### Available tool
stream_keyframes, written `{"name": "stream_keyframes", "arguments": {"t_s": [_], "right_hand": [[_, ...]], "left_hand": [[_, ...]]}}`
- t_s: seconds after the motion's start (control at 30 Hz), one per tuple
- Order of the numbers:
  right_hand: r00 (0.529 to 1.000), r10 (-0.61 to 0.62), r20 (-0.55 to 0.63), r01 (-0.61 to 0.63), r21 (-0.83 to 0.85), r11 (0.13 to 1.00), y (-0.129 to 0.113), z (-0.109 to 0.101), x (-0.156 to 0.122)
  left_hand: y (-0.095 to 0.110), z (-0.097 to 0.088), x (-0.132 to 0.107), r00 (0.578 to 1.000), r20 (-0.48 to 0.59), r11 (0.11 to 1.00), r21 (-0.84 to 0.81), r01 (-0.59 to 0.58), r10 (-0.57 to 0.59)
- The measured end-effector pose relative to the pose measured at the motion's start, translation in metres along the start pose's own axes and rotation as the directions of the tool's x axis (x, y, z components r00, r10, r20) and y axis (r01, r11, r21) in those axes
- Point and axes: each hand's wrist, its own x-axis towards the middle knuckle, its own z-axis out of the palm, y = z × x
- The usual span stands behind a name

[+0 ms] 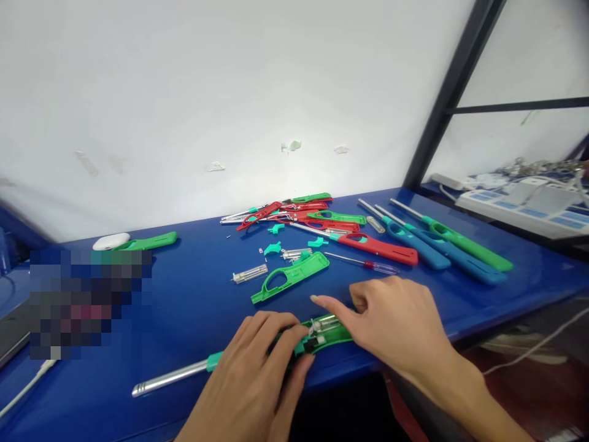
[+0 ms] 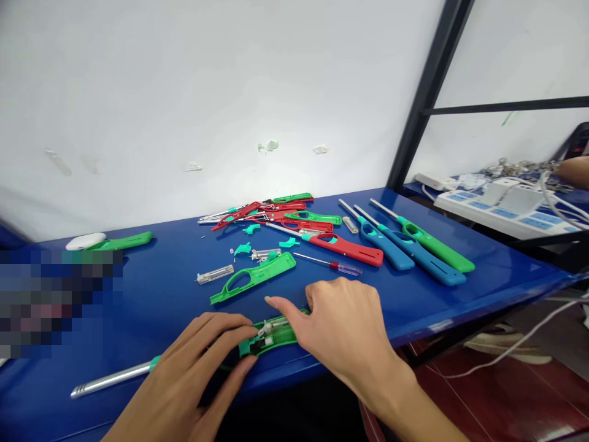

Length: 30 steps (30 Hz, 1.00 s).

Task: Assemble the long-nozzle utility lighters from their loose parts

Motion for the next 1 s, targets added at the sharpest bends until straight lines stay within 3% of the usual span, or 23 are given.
{"name": "stream_keyframes", "arguments": {"t_s": [0.07, 0.13, 0.27, 0.37, 0.8, 1.0], "right_hand": [[1.000, 0.002, 0.004, -0.002, 0.033, 0.999, 0.003, -0.001, 0.001], [0.999, -0.042, 0.030, 0.037, 0.169, 0.985, 0.008, -0.005, 0.001], [0.959, -0.273, 0.075, 0.207, 0.473, 0.857, 0.018, -0.013, -0.001], [0.913, -0.404, 0.049, 0.309, 0.562, 0.767, 0.025, -0.014, -0.003], [0.883, -0.466, 0.050, 0.347, 0.599, 0.721, 0.028, -0.008, -0.002], [0.888, -0.460, 0.029, 0.357, 0.589, 0.725, 0.028, -0.006, -0.003]], "left_hand": [[0.000, 0.000, 0.000, 1.000, -0.006, 1.000, 0.007, -0.003, 0.003], [0.000, 0.000, -0.001, 1.000, -0.007, 1.000, 0.004, -0.001, 0.001], [0.002, -0.002, 0.001, 1.000, 0.004, 1.000, -0.022, -0.002, 0.002], [0.003, -0.003, 0.002, 1.000, 0.003, 0.999, -0.042, 0.005, -0.005], [0.003, -0.008, 0.004, 0.999, 0.047, 1.000, 0.016, -0.019, 0.018], [0.003, -0.006, 0.003, 0.999, -0.006, 0.999, 0.018, -0.031, 0.032]]}}
